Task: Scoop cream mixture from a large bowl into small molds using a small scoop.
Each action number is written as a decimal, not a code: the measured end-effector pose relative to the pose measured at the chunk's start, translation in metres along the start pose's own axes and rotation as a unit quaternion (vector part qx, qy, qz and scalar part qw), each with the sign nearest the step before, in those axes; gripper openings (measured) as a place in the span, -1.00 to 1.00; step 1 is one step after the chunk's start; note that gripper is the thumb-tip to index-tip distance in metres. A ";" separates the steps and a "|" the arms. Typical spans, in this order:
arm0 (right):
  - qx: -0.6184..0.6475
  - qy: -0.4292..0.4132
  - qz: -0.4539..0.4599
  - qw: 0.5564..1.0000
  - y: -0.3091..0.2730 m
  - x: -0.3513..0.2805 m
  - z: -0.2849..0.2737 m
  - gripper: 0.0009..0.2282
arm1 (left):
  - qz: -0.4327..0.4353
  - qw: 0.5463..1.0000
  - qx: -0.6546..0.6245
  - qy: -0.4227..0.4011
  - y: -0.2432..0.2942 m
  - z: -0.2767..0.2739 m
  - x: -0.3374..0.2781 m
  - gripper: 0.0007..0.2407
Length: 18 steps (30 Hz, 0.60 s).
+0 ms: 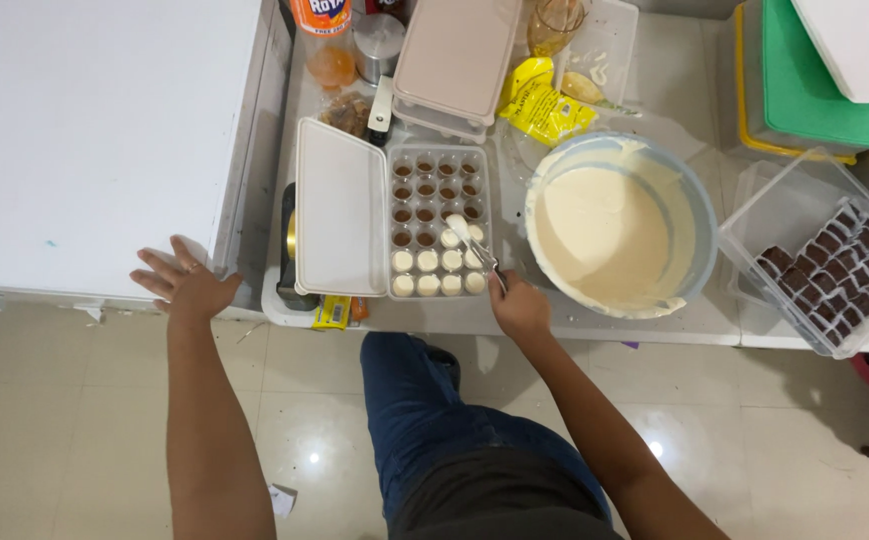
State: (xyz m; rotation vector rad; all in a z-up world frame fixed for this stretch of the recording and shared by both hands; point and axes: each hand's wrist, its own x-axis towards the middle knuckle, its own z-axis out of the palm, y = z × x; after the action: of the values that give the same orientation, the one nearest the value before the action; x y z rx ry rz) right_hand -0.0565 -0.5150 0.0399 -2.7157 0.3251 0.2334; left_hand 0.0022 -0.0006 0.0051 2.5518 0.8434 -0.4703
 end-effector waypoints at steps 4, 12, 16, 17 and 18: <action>0.060 -0.026 0.008 0.998 0.008 0.005 0.010 -0.54 | -0.002 1.000 0.006 0.013 -0.003 0.005 0.005 0.07; 0.042 -0.020 -0.039 0.998 0.021 0.019 0.033 -0.51 | -0.009 1.000 0.008 -0.011 0.020 -0.030 -0.038 0.12; 0.038 -0.008 -0.023 0.999 0.019 0.014 0.025 -0.55 | 0.054 0.967 -0.191 0.161 0.019 -0.007 -0.044 -0.08; 0.019 -0.006 -0.025 1.000 0.021 0.016 0.025 -0.55 | 0.085 0.923 -0.245 0.285 0.021 0.004 -0.048 -0.19; 0.019 -0.006 -0.026 0.999 0.020 0.016 0.019 -0.55 | 0.084 0.923 -0.245 0.286 0.041 0.004 -0.072 -0.19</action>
State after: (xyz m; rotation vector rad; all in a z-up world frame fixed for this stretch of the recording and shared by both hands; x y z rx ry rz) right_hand -0.0484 -0.5283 0.0123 -2.6806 0.2537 0.2274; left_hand -0.0277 -0.0679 0.0443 2.2580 0.7851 0.5135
